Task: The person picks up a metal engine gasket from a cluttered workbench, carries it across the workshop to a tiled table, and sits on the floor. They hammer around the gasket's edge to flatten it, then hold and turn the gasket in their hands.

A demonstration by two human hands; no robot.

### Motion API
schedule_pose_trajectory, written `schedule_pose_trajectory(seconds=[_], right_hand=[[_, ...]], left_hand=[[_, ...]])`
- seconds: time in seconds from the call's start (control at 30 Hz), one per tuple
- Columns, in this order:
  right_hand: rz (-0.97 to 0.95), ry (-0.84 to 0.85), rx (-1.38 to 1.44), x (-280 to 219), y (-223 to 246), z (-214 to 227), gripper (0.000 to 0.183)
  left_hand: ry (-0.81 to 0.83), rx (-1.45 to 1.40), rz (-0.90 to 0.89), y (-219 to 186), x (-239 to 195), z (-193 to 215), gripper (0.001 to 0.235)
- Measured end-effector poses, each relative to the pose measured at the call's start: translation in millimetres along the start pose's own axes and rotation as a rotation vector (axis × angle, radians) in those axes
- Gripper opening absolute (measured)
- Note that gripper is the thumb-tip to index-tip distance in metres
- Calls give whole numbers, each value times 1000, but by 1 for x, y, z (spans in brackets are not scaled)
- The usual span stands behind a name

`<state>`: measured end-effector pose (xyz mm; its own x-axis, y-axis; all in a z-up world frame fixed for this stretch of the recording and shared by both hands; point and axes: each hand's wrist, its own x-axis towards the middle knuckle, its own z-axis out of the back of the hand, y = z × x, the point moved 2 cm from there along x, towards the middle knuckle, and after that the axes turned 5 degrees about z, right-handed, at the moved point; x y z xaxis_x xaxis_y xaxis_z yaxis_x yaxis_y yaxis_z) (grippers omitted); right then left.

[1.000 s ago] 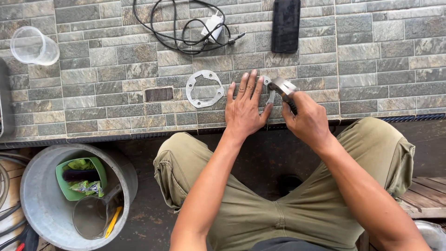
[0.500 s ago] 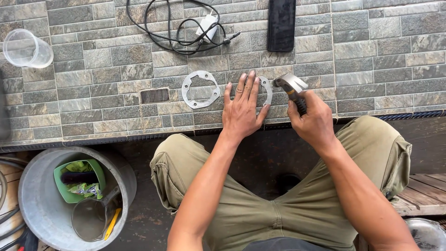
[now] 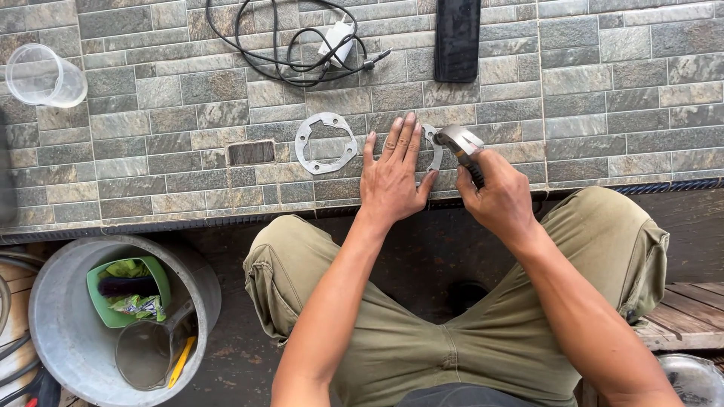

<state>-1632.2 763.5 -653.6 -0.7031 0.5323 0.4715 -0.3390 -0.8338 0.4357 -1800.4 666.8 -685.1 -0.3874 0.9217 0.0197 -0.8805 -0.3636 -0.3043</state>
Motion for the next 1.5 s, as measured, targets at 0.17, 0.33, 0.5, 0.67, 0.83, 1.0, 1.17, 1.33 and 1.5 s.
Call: schedule_pose_trajectory(seconds=[0.17,0.33,0.5,0.67,0.83,1.0,1.17,1.33,1.5], right_hand=[[6,13,-4,2,1,0,21],[16,40,-70,-2,1,-5,21],[0,44,-13,3,3,-4,18],[13,36,-61,2,5,-4,20],[18,25,-93,0,1,-6,21],[27,11,-88,0,0,-8,21],[12,29,-93,1,-1,-7,18],[15,46,-64,11,2,-3,15],[24,64,-56,19,5,-2,15]], left_hand=[[-25,10,-4,-1,0,0,87],[-22,5,-4,0,-1,-2,87],[-35,27,-23,4,2,-5,88],[-1,8,-25,6,0,-2,88],[42,-7,-45,8,2,3,87],[53,13,-51,11,5,8,86],[66,-1,-55,11,6,6,86],[39,26,-69,10,7,9,89],[18,4,-68,12,7,8,87]])
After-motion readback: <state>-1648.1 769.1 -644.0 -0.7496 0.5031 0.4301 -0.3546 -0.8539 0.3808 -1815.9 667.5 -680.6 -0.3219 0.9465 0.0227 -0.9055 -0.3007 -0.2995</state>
